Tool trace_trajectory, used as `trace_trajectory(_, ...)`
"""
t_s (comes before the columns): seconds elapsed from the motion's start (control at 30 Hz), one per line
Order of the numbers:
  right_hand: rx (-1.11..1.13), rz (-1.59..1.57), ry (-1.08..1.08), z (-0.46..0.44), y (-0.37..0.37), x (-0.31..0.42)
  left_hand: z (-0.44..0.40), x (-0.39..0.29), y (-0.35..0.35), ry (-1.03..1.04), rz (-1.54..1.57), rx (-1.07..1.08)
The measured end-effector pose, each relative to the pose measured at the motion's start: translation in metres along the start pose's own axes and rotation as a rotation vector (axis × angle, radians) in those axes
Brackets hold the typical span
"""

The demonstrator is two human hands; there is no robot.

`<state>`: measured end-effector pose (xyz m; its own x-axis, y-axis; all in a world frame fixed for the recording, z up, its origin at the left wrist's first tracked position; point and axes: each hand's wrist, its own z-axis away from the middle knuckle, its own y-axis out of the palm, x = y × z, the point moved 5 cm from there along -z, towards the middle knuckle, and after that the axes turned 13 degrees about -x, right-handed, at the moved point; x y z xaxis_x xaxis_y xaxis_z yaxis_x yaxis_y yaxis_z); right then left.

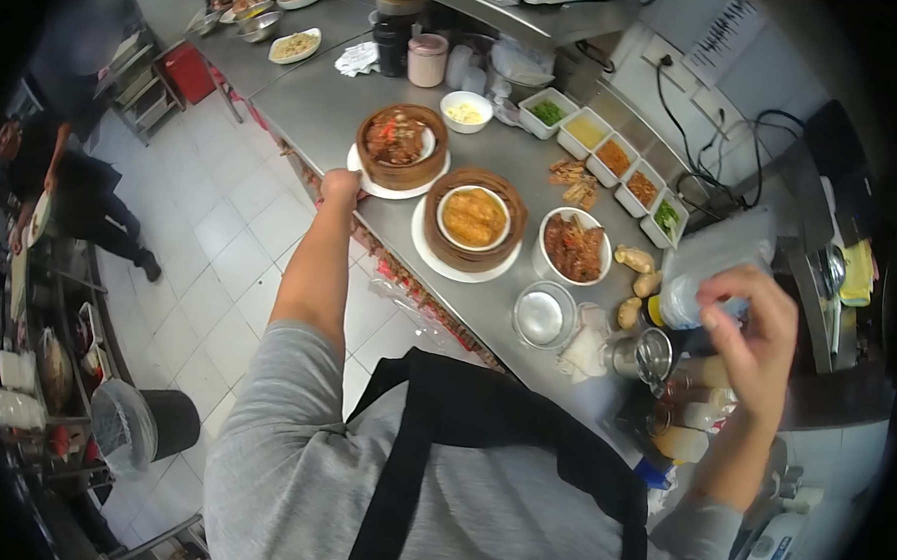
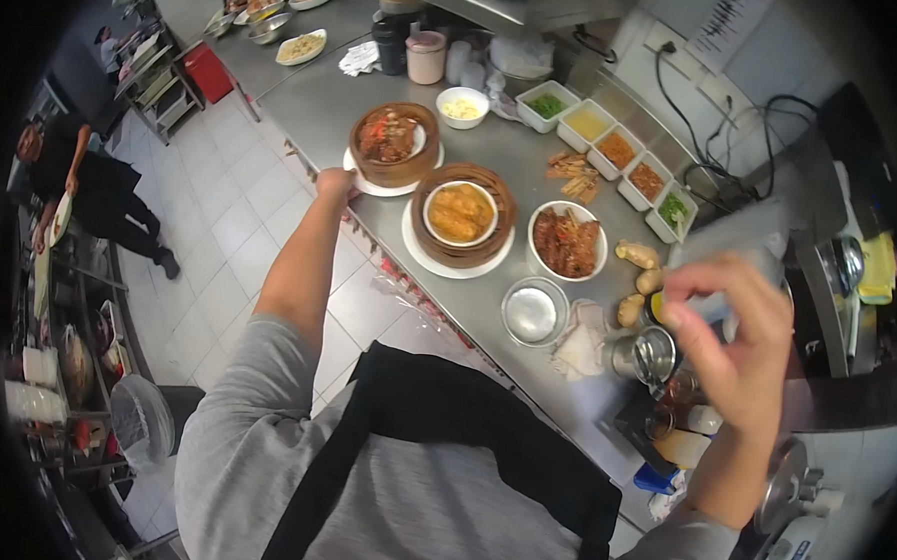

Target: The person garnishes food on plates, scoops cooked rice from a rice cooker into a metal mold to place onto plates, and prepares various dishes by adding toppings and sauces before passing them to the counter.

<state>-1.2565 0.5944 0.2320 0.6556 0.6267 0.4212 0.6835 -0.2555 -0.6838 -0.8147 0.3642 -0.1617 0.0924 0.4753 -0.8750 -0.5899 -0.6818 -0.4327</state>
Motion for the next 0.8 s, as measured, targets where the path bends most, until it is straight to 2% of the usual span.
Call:
trace_trajectory(0.07,0.051,-0.202,0.171,0.006,0.039,-0.014,-0.043,0.016,0.012,0.138,-0.319,0.074)
trace_trajectory(0.13,0.135,-0.674,0.515,0.002,0.104,-0.030,-0.044,0.020,0.003,0.013,-0.222,0.075)
trace_trajectory(0.2,0.230,-0.981,0.721,-0.016,0.185,-0.053,-0.070,0.028,0.018,0.791,-0.863,0.028)
trace_trajectory(0.27,0.251,-1.126,0.864,-0.037,0.262,-0.081,-0.047,0.034,-0.016,0.258,-0.226,0.033)
trace_trajectory(0.33,0.257,-1.028,0.942,-0.065,0.339,-0.118,-0.034,0.047,-0.031,0.367,-0.141,-0.186)
trace_trajectory(0.4,0.286,-0.773,0.971,-0.094,0.400,-0.142,-0.052,0.087,-0.012,0.117,0.327,-0.049)
trace_trajectory(0.47,0.349,-0.560,1.019,-0.114,0.442,-0.152,-0.008,0.054,-0.031,-0.304,0.883,0.164)
trace_trajectory(0.57,0.579,-0.375,1.126,-0.121,0.470,-0.145,-0.001,0.040,-0.043,-0.346,0.686,0.233)
trace_trajectory(0.63,0.604,-0.435,1.101,-0.117,0.499,-0.157,-0.034,0.068,-0.018,-0.078,0.685,0.185)
trace_trajectory(0.67,0.570,-0.401,1.052,-0.122,0.488,-0.135,-0.044,0.074,-0.006,0.059,0.683,0.182)
trace_trajectory(0.7,0.634,-0.460,1.044,-0.122,0.487,-0.129,-0.025,0.058,-0.021,-0.136,0.826,0.165)
trace_trajectory(0.73,0.658,-0.648,1.091,-0.118,0.498,-0.127,-0.004,0.043,-0.041,-0.345,0.939,0.167)
trace_trajectory(0.77,0.571,-0.707,1.061,-0.117,0.501,-0.122,-0.002,0.039,-0.039,-0.181,1.020,0.377)
trace_trajectory(0.8,0.620,-0.973,1.109,-0.109,0.526,-0.133,-0.030,0.064,-0.025,0.039,0.829,0.219)
